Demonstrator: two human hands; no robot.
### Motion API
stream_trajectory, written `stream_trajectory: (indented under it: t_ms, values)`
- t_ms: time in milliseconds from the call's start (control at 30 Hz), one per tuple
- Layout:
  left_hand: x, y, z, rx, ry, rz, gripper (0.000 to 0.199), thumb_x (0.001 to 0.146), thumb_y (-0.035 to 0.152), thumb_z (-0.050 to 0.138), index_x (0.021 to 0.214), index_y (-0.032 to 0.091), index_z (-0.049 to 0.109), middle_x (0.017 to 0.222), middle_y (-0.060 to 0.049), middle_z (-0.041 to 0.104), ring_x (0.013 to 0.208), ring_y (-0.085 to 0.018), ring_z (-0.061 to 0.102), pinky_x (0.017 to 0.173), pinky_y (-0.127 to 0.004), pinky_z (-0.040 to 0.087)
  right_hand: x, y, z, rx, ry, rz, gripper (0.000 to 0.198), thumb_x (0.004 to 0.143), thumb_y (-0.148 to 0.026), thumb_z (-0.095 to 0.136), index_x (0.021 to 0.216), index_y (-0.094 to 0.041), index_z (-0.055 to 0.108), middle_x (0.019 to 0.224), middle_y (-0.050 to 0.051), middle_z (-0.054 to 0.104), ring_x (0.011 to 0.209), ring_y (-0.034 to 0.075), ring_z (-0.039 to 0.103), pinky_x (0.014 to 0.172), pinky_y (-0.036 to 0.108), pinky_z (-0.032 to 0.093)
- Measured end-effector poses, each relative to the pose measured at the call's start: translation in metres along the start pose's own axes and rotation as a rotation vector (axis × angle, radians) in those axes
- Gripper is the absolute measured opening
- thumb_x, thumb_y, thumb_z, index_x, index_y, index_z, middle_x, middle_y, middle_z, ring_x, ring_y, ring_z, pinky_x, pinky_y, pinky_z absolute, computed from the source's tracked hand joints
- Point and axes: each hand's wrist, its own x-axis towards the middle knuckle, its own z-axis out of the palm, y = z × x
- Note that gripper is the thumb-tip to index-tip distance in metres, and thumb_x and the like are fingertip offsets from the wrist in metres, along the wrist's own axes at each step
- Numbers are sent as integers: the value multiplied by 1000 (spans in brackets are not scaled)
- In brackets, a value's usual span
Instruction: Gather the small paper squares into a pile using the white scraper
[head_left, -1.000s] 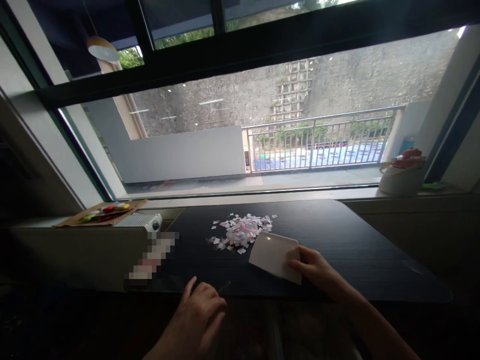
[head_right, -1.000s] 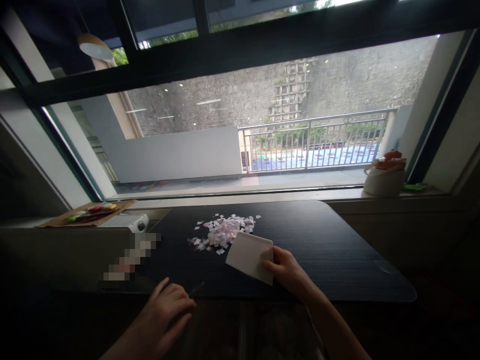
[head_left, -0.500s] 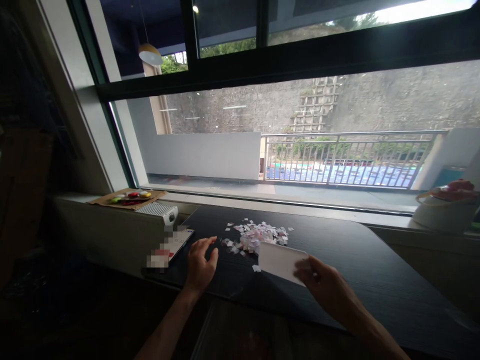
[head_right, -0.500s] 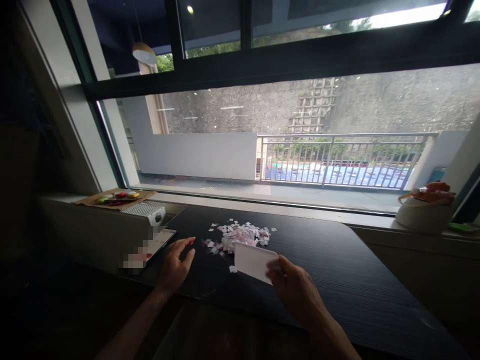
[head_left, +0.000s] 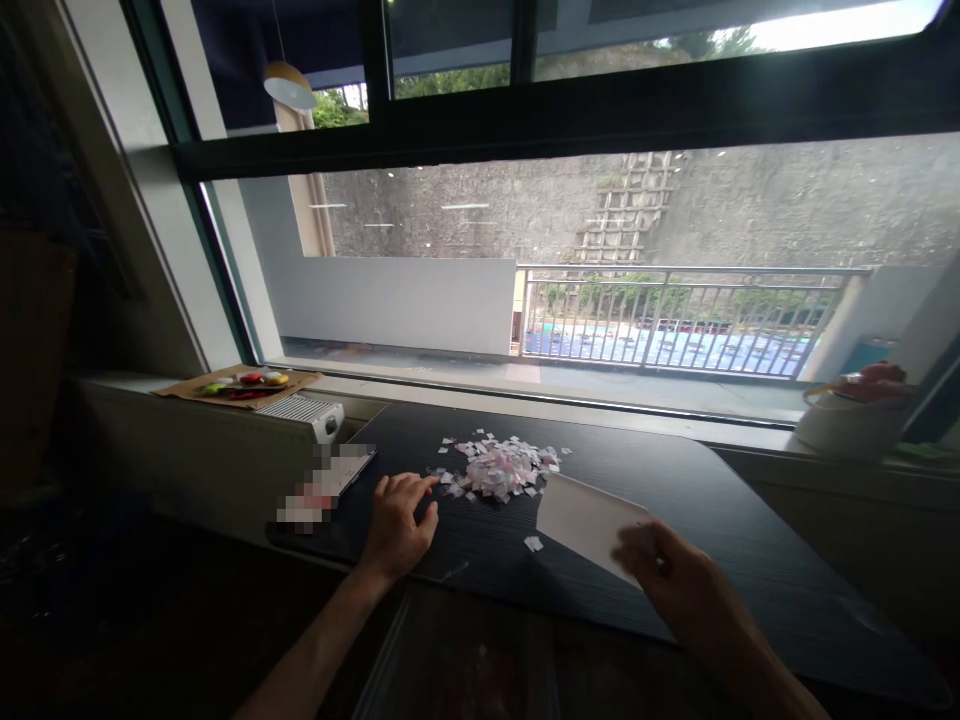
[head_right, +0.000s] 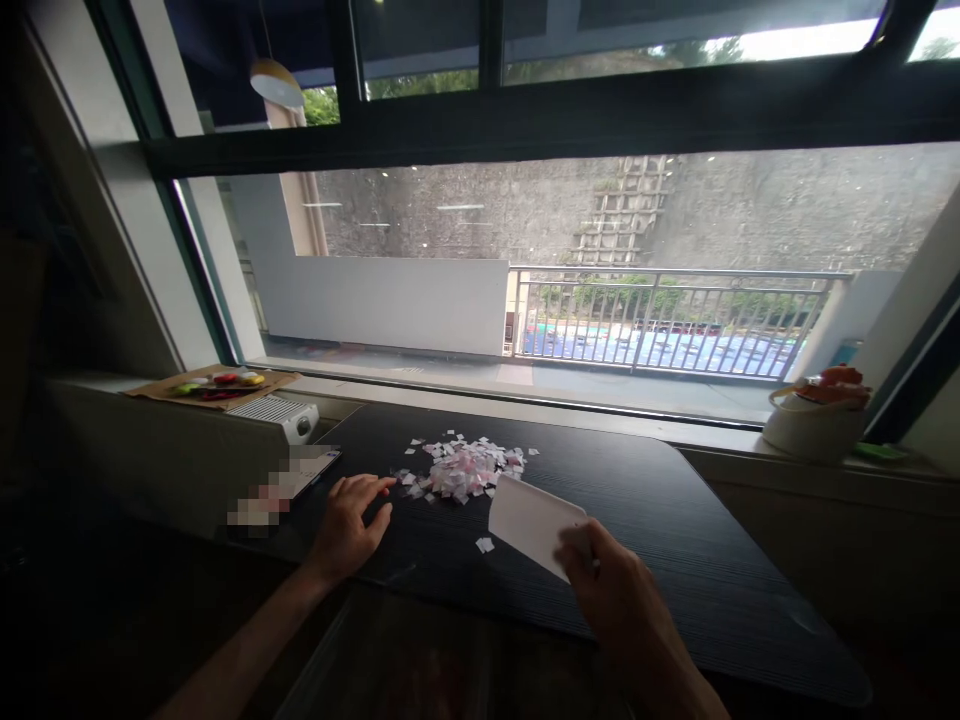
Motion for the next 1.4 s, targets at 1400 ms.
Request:
stream_trajectory:
  t_ms: [1400]
  values:
    - [1,-24,6,180,36,242,26,77,31,48,97,23,63,82,-3,70,90,-25,62,91,-44,37,7,70,-46,426,-166,171,14,61,-26,60,70,-16,61,67,1,67,67,19,63,58,28,48]
